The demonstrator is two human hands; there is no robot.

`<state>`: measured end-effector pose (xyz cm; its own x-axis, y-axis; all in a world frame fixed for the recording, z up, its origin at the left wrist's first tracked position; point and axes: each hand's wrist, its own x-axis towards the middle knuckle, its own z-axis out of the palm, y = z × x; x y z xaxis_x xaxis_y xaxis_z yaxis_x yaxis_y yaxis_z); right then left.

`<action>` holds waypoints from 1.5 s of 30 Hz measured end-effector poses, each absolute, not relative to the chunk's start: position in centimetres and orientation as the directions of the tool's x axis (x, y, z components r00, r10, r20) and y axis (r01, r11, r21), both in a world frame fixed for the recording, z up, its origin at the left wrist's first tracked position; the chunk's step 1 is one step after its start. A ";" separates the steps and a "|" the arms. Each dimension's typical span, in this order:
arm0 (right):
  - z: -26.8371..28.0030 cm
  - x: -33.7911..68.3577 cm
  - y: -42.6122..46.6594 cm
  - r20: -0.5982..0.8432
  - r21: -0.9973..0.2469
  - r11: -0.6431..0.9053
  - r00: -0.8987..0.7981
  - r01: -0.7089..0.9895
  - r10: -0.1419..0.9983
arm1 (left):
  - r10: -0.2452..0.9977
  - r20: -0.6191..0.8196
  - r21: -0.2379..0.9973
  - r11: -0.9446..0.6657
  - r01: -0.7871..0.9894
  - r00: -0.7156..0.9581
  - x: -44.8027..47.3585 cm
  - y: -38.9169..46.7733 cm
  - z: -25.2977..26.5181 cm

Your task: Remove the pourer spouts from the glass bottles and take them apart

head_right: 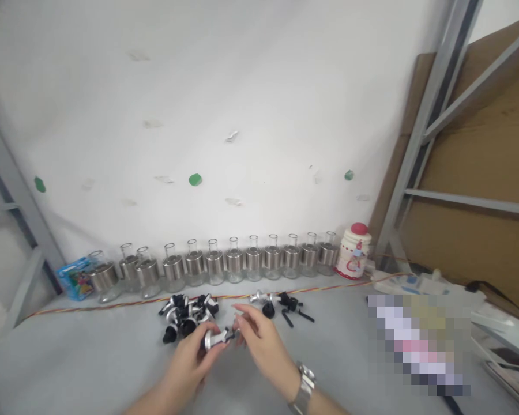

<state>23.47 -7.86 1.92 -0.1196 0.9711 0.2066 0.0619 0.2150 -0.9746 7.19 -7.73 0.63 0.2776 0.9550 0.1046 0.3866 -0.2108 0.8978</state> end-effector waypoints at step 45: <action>3.6 29.8 -5.0 0.297 -0.635 0.181 0.021 0.751 0.955 | 0.963 -0.016 0.947 -0.071 0.313 0.268 7.8 -8.9 1.2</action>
<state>29.82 -4.97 3.57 0.0208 0.9546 0.2972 0.7511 0.1813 -0.6348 7.77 -8.91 1.20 0.2677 0.9634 -0.0164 0.3126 -0.0707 0.9473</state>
